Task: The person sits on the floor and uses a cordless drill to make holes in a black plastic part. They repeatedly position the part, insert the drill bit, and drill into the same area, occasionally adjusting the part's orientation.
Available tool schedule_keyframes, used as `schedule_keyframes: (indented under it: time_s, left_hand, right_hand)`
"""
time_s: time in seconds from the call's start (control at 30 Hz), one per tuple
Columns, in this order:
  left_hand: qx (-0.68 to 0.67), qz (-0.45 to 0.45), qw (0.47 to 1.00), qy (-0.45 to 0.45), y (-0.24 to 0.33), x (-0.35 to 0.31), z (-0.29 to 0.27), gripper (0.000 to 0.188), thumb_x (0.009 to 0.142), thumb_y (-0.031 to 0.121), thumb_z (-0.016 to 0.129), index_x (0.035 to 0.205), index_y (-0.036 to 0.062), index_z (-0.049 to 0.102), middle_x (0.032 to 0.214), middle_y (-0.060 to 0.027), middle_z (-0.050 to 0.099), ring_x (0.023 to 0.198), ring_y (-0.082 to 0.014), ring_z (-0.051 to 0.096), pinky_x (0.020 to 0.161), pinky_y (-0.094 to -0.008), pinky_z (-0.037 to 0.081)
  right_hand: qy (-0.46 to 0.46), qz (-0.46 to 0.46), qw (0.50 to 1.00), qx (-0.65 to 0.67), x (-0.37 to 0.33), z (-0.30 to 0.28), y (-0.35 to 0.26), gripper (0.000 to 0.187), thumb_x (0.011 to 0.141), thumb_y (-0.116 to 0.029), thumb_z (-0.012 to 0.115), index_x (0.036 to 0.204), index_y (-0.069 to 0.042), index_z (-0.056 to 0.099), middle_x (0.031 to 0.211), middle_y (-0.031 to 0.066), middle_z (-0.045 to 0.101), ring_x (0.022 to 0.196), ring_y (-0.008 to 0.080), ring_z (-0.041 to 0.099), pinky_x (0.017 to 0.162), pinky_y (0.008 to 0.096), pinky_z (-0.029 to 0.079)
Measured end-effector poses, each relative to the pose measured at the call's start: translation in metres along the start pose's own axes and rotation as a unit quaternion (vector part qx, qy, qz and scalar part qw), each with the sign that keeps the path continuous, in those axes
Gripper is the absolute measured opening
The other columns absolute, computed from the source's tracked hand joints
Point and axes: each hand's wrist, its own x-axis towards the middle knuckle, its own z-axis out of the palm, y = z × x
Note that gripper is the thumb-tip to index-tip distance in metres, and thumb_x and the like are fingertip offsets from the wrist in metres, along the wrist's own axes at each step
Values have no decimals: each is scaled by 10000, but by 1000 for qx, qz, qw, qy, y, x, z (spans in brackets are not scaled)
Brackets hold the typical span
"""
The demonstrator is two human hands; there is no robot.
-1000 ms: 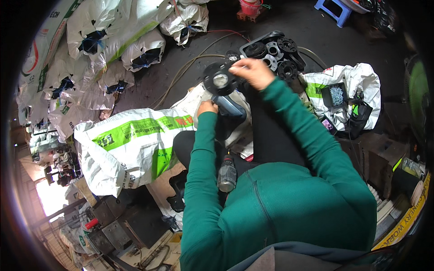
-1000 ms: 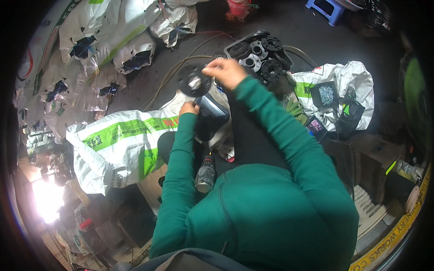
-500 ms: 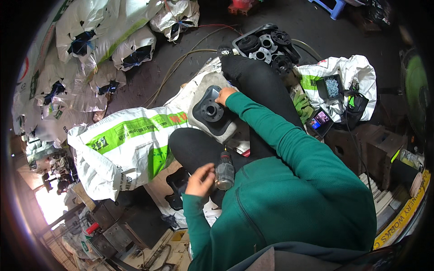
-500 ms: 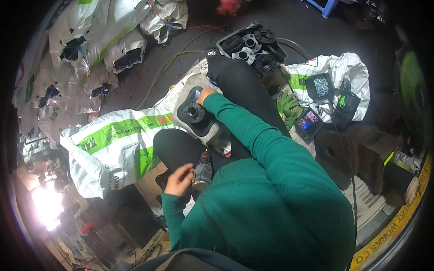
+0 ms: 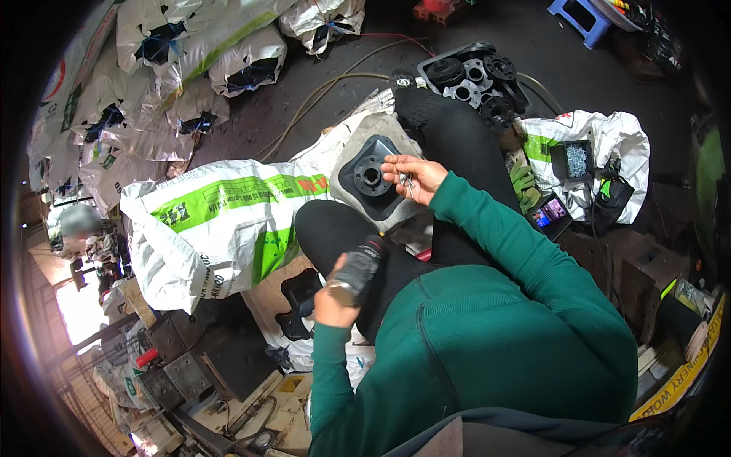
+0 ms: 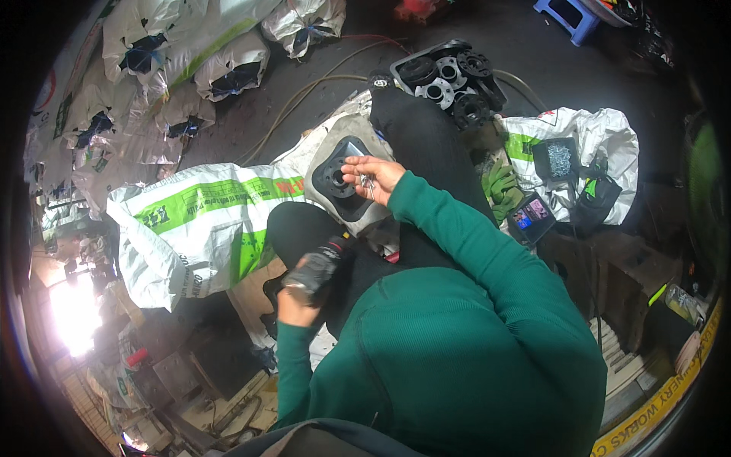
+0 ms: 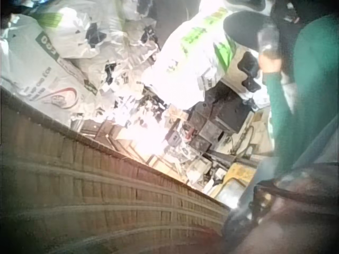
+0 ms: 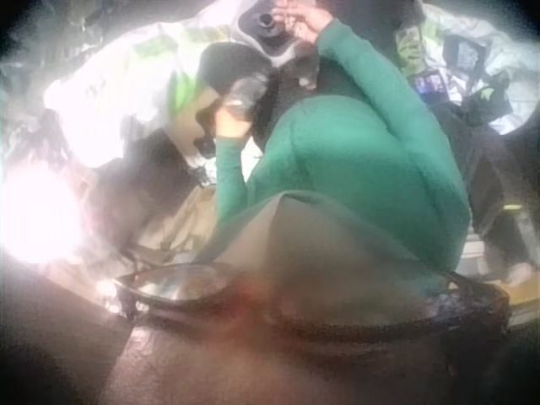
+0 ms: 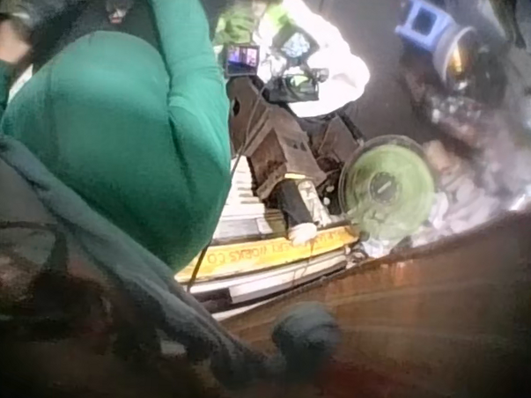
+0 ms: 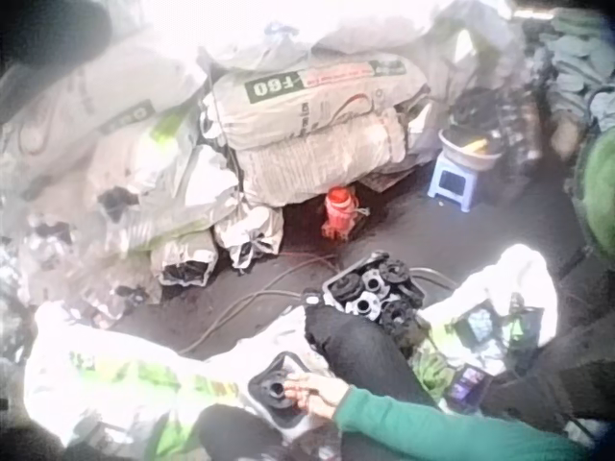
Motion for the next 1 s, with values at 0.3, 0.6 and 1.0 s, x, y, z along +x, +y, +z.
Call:
schedule_keyframes:
  time_s: [0.3,0.6,1.0]
  left_hand:
    - [-126,-50,989,61,42,12,-47,385,730,204,752,1046,35,613,973,-89,648,868,-212,629,800,-333,477]
    - [-61,-23,997,45,49,28,-46,568,700,160,770,1155,-42,496,970,-106,646,859,-195,639,792,-309,491]
    - [-77,-40,996,18,51,37,-48,551,703,155,765,1153,-30,507,984,-115,648,872,-194,641,781,-310,497]
  right_hand:
    - [-113,77,989,58,-8,4,17,337,933,-124,481,1251,-15,449,1128,109,587,1017,201,603,777,312,550]
    - [-134,96,986,15,-9,1,20,423,961,-271,402,1282,3,430,1188,137,561,1116,249,546,865,382,518]
    - [-131,134,982,-33,-7,9,23,668,918,-563,328,1191,16,516,1031,131,615,846,182,627,747,355,553]
